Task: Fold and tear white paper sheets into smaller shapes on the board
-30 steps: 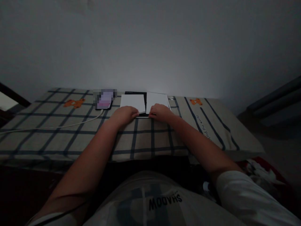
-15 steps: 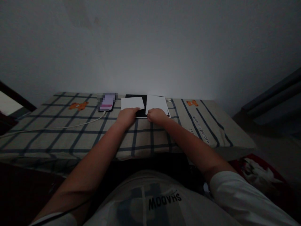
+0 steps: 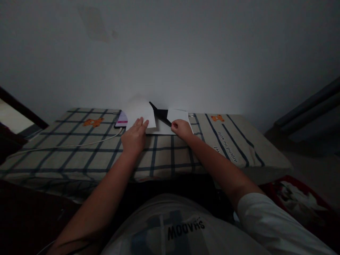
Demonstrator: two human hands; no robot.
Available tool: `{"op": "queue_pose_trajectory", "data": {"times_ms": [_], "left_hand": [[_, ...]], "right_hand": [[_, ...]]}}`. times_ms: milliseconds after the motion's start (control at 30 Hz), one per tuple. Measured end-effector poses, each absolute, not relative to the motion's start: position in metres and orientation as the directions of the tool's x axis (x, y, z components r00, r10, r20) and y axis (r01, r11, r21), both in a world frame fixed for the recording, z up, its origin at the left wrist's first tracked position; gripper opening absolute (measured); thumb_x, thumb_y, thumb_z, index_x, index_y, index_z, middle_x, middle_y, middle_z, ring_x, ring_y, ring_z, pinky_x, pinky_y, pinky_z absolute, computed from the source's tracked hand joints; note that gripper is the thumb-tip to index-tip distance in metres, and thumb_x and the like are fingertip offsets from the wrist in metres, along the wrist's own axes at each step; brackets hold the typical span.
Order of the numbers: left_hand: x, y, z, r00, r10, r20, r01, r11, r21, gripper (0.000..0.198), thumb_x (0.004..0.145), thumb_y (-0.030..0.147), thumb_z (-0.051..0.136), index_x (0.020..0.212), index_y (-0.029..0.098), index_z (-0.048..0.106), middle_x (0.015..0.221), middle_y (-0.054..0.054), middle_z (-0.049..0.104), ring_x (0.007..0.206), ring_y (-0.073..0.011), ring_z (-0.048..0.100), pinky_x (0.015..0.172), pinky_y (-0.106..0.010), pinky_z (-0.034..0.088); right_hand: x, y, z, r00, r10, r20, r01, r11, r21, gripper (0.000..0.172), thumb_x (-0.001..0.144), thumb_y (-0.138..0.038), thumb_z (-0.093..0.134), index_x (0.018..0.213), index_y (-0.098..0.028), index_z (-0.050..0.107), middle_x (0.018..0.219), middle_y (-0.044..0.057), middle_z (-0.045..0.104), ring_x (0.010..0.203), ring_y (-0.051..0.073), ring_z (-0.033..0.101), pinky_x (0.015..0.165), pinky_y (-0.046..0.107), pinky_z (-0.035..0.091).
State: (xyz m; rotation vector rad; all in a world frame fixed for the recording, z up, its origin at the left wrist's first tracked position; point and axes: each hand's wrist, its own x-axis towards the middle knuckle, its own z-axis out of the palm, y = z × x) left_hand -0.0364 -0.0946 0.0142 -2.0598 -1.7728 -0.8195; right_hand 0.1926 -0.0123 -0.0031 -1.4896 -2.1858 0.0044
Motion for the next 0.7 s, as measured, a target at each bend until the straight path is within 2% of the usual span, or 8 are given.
{"op": "queue_pose_trajectory", "data": {"times_ms": [67,167,333,467,567,700], "left_hand": [[-0.036,-0.093,0.013,0.049,0.845,0.533,0.981,-0.141,0.133,0.043,0.101,0.014,0.042,0.137,0.024,0.065,0.149,-0.01,0.058,0.136,-0.0274,0.058,0.101,-0.043,0.055],[-0.033,-0.085,0.011,0.094,0.92,0.381,0.992,-0.121,0.048,0.046,0.1,0.013,0.042,0.14,0.023,0.062,0.149,-0.013,0.057,0.13,-0.0297,0.062,0.095,-0.045,0.058],[-0.021,-0.064,0.007,0.301,0.929,0.216,0.954,-0.292,-0.071,0.044,0.098,0.015,0.043,0.135,0.023,0.065,0.143,-0.011,0.063,0.124,-0.0303,0.066,0.088,-0.042,0.059],[-0.018,-0.043,-0.003,0.406,0.903,0.141,0.914,-0.4,-0.067,0.049,0.098,0.014,0.042,0.14,0.027,0.062,0.14,-0.008,0.066,0.124,-0.0272,0.066,0.097,-0.039,0.056],[-0.024,-0.027,-0.011,0.551,0.828,0.105,0.834,-0.549,-0.05,0.053,0.098,0.01,0.038,0.144,0.022,0.059,0.153,-0.009,0.054,0.141,-0.0217,0.052,0.115,-0.035,0.042],[-0.029,-0.018,-0.015,0.581,0.805,0.12,0.811,-0.586,0.0,0.053,0.098,0.014,0.036,0.147,0.017,0.055,0.155,-0.011,0.052,0.144,-0.0194,0.049,0.12,-0.034,0.036]], "right_hand": [[0.194,-0.011,-0.006,-0.244,0.872,0.424,0.855,0.4,-0.331,0.02,0.09,-0.019,0.057,0.089,-0.015,0.076,0.092,0.009,0.076,0.085,0.02,0.065,0.075,0.029,0.04],[0.197,-0.008,-0.011,-0.207,0.856,0.474,0.82,0.416,-0.393,0.017,0.087,-0.017,0.059,0.087,-0.016,0.076,0.088,0.008,0.074,0.082,0.019,0.063,0.075,0.028,0.04],[0.199,-0.007,-0.015,-0.192,0.834,0.518,0.789,0.445,-0.424,0.016,0.087,-0.017,0.059,0.087,-0.016,0.075,0.086,0.007,0.073,0.081,0.019,0.062,0.075,0.029,0.041],[0.198,-0.007,-0.017,-0.189,0.822,0.537,0.781,0.458,-0.426,0.016,0.087,-0.016,0.059,0.085,-0.016,0.074,0.085,0.007,0.073,0.08,0.019,0.062,0.075,0.029,0.042],[0.198,-0.007,-0.018,-0.181,0.821,0.541,0.772,0.459,-0.439,0.016,0.086,-0.015,0.059,0.085,-0.017,0.074,0.085,0.007,0.073,0.08,0.019,0.062,0.075,0.029,0.042],[0.198,-0.007,-0.02,-0.212,0.816,0.538,0.772,0.478,-0.419,0.014,0.086,-0.014,0.06,0.085,-0.016,0.074,0.086,0.007,0.074,0.081,0.019,0.063,0.075,0.028,0.042]]}}
